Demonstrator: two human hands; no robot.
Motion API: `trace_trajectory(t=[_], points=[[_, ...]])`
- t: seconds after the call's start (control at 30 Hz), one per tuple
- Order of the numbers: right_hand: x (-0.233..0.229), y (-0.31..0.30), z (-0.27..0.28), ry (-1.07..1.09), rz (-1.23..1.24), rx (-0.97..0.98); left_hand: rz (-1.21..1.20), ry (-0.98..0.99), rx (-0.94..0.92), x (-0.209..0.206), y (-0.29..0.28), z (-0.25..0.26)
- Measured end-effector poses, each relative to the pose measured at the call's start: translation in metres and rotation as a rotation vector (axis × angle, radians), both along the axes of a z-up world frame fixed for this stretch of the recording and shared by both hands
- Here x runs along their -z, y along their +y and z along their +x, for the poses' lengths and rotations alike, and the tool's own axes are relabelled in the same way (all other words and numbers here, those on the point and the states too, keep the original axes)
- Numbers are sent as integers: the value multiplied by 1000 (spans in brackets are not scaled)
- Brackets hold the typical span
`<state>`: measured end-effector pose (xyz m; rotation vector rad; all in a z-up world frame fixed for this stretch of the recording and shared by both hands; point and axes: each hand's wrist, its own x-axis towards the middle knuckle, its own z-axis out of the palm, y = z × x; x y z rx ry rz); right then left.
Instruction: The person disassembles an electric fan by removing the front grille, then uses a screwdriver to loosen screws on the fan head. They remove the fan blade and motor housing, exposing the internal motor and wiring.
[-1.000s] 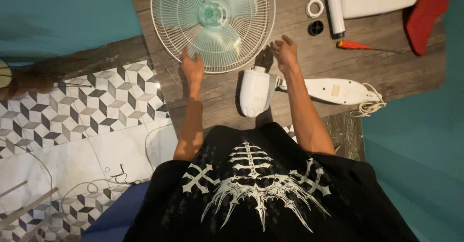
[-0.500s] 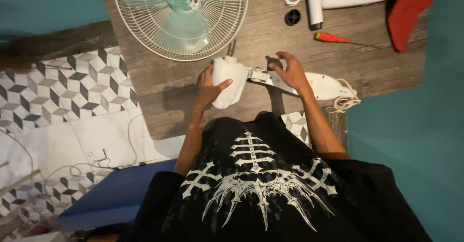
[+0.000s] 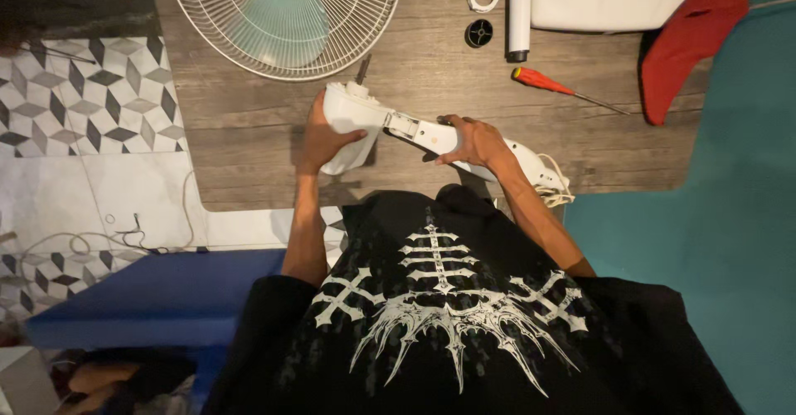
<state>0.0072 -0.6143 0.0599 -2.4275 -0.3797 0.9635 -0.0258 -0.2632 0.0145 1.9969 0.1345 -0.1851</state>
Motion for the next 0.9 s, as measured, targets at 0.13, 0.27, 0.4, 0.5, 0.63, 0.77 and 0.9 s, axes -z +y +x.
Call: trace_trajectory(t=[0.13, 0.27, 0.4, 0.5, 0.63, 0.77, 0.9], points=[[12, -7, 5, -21, 45, -55, -47, 10, -19, -13, -7, -3], [22, -23, 6, -129, 54, -101, -48, -5, -38, -25, -23, -5], [16, -46, 4, -224, 95, -43, 74, -112, -45, -34, -47, 0], [3, -59, 6, -236, 85, 39, 82, -183, -42, -39, -62, 8], [-11, -75, 9, -411, 95, 53, 112, -209, -53, -37, -81, 21], [-13, -88, 7, -580, -2, 35, 43, -247, -87, -27, -101, 22], [-9, -97, 7, -714, -99, 15, -13, -412, -86, -21, -118, 11]])
